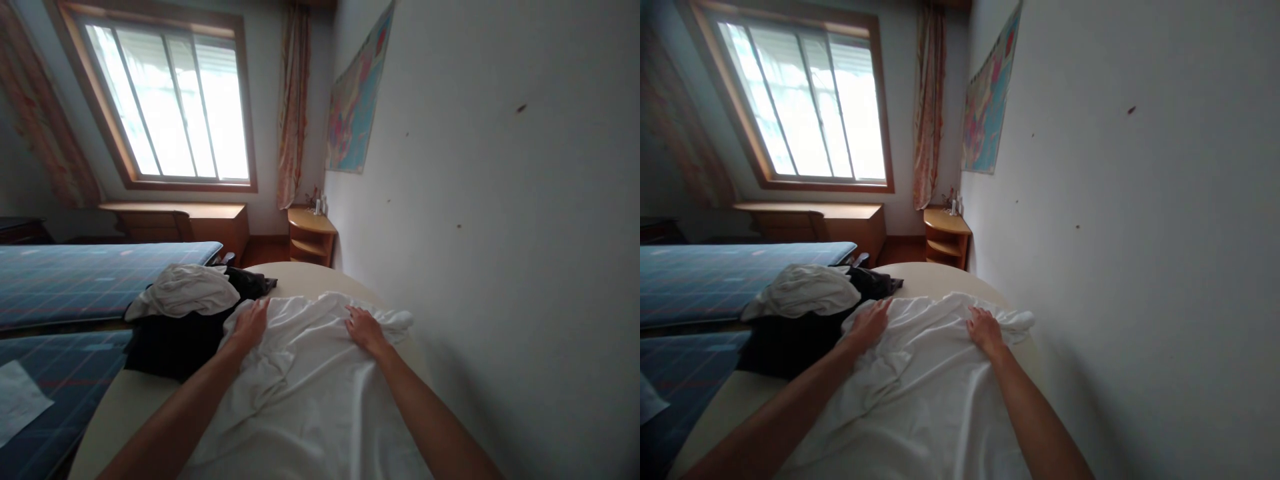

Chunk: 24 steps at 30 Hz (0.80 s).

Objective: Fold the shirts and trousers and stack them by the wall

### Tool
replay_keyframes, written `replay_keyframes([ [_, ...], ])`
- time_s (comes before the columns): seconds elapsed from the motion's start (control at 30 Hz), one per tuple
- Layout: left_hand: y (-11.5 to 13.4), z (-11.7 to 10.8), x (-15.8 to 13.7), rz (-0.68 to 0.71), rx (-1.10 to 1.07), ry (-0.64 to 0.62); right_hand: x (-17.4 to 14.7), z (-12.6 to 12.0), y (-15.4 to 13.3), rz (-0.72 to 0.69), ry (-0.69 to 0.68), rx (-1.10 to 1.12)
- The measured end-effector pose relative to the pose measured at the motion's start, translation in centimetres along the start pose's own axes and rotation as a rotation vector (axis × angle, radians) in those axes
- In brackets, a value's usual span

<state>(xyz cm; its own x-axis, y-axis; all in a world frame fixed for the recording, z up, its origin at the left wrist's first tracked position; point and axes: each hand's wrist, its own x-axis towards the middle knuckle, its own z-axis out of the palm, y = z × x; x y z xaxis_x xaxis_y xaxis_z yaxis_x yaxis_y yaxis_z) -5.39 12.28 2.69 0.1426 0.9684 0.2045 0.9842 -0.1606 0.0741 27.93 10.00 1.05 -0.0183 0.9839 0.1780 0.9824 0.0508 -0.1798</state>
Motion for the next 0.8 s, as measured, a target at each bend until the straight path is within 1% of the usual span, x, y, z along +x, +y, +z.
replay_keyframes([
  [0.1, 0.0, 0.2, 0.6, -0.016, 0.054, -0.048, 0.0, -0.2, -0.2, 0.102, -0.046, -0.013],
  [0.17, 0.2, -0.2, 0.9, -0.003, 0.077, -0.075, 0.2, -0.5, -0.2, 0.195, -0.084, -0.029],
  [0.23, 0.3, -0.9, 1.4, 0.005, 0.095, -0.1, 0.5, -0.7, -0.1, 0.26, -0.114, -0.054],
  [0.33, 0.3, -2.5, 2.4, -0.011, 0.119, -0.117, 0.9, -0.6, -0.1, 0.288, -0.138, -0.075],
  [0.43, -0.1, -4.4, 3.6, -0.026, 0.133, -0.111, 1.2, -0.3, -0.2, 0.292, -0.135, -0.065],
  [0.53, -0.9, -6.8, 5.1, -0.045, 0.139, -0.073, 2.1, -0.4, -0.4, 0.311, -0.119, -0.045],
  [0.63, -1.9, -9.5, 6.6, -0.089, 0.147, 0.004, 3.5, -1.0, -1.0, 0.319, -0.062, -0.01],
  [0.73, -2.5, -11.5, 7.8, -0.152, 0.153, 0.104, 4.8, -1.5, -2.1, 0.255, 0.013, 0.039],
  [0.8, -2.4, -11.8, 7.9, -0.184, 0.153, 0.152, 5.1, -1.4, -3.0, 0.187, 0.041, 0.069],
])
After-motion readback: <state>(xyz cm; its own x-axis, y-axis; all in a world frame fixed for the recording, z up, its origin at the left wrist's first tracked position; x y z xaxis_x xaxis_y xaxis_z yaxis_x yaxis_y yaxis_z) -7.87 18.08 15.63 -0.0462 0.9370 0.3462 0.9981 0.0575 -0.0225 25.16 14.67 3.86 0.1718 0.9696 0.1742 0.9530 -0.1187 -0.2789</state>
